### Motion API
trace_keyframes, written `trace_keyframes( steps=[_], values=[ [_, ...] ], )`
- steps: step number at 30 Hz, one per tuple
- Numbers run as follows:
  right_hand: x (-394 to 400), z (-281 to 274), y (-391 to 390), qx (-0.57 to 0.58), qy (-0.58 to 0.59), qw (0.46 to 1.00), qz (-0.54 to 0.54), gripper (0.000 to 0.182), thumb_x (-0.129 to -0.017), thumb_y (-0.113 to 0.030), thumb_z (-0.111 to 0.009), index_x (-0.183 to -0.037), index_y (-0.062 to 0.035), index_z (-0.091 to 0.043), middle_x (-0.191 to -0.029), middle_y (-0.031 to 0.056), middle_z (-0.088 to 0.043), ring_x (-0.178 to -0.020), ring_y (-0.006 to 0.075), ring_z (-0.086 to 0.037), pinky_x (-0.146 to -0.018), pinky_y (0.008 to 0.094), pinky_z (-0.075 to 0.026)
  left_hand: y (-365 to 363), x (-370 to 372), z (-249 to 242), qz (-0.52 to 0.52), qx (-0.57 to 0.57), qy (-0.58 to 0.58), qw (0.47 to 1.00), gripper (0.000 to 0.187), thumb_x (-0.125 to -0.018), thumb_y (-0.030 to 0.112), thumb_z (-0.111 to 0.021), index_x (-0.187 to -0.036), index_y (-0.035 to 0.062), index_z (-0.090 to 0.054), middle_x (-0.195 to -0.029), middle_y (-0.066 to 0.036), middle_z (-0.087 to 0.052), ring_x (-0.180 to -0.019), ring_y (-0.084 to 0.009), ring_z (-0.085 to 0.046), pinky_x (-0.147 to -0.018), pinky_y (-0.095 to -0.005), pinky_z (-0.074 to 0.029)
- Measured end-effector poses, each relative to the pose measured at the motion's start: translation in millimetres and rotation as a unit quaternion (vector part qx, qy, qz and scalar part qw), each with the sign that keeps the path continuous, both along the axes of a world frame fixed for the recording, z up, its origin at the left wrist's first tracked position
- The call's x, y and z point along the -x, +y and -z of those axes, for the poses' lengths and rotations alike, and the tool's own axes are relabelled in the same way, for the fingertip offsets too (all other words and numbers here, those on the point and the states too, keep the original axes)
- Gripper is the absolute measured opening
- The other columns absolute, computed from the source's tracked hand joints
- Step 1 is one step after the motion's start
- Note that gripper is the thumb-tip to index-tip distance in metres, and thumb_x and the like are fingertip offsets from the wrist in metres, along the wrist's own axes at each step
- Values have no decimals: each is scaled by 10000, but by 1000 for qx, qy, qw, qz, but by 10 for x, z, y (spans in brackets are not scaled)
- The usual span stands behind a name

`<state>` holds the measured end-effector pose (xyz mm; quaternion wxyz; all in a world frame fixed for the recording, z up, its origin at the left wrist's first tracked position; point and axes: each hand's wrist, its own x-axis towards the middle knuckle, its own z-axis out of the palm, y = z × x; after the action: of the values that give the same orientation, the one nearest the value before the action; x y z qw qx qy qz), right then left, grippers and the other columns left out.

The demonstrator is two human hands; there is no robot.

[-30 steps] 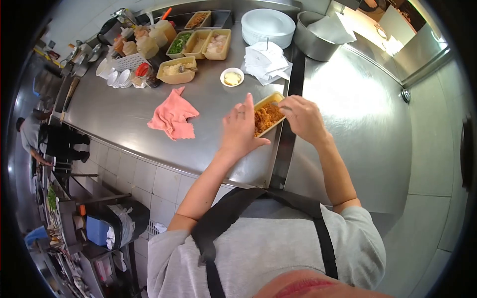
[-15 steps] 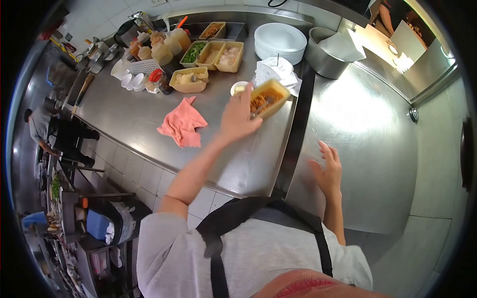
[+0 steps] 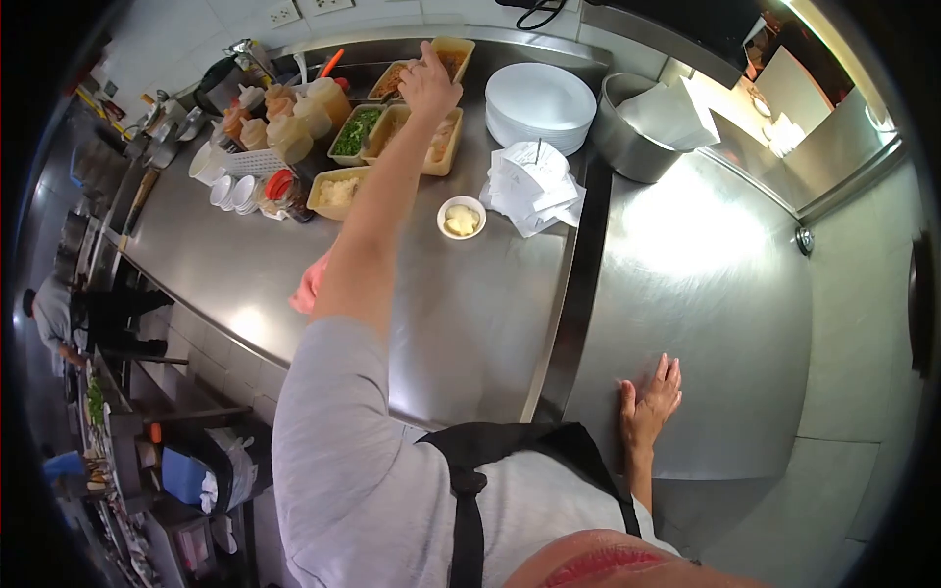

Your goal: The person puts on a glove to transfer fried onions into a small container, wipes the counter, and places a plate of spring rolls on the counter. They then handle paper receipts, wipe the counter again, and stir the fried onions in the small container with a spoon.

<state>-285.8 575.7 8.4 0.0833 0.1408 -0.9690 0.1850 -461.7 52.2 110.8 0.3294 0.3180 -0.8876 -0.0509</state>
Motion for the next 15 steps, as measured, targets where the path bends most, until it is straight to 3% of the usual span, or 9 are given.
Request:
trace_keyframes(
  steps=[2, 6, 8, 12, 13, 15],
  values=[
    [12, -12, -11, -2, -1, 1000, -3, 713, -824, -486, -505, -1364, -87, -265, -1402, 194, -232, -1295, 356, -213, -1018, 541, -148, -86, 157, 97, -57, 3, 38, 998, 868, -642, 250, -689, -1328, 64, -191, -1150, -255, -450, -1028, -388, -445, -807, -455, -402],
    [-3, -27, -60, -13, -10, 1000, 8, 708, -832, -495, -490, -1361, -79, -267, -1402, 185, -238, -1294, 350, -217, -1020, 531, -151, -281, 329, 145, -42, 7, 27, 999, 856, -631, 295, -693, -1303, 72, -212, -1139, -240, -456, -1027, -410, -453, -811, -469, -424],
    [-7, -32, -69, -16, -10, 1000, 11, 705, -835, -496, -486, -1358, -77, -271, -1402, 182, -239, -1294, 348, -218, -1021, 528, -153, -332, 347, 177, -46, 37, 9, 998, 821, -636, 302, -696, -1284, 72, -246, -1135, -239, -458, -1030, -406, -452, -808, -464, -424],
    [-6, -35, -61, -19, -3, 1000, 14, 706, -833, -513, -481, -1353, -78, -284, -1400, 175, -249, -1290, 342, -231, -1020, 524, -161, -499, 291, 422, -61, -12, -72, 995, 892, -666, 360, -689, -1354, 92, -188, -1181, -269, -449, -1053, -405, -443, -853, -475, -395],
    [3, -32, -62, -18, 0, 1000, 14, 705, -832, -515, -480, -1352, -79, -287, -1399, 174, -252, -1288, 342, -235, -1020, 522, -164, -538, 263, 416, -32, -47, -108, 993, 959, -673, 484, -671, -1375, 86, -153, -1223, -268, -431, -1117, -424, -405, -899, -497, -352],
    [1, -33, -67, -20, 0, 1000, 14, 703, -833, -514, -480, -1352, -80, -288, -1397, 175, -255, -1288, 342, -238, -1020, 522, -166, -442, 139, 319, -17, -34, -140, 989, 980, -664, 557, -643, -1371, 76, -165, -1241, -259, -423, -1152, -420, -382, -917, -506, -331]
  ],
)
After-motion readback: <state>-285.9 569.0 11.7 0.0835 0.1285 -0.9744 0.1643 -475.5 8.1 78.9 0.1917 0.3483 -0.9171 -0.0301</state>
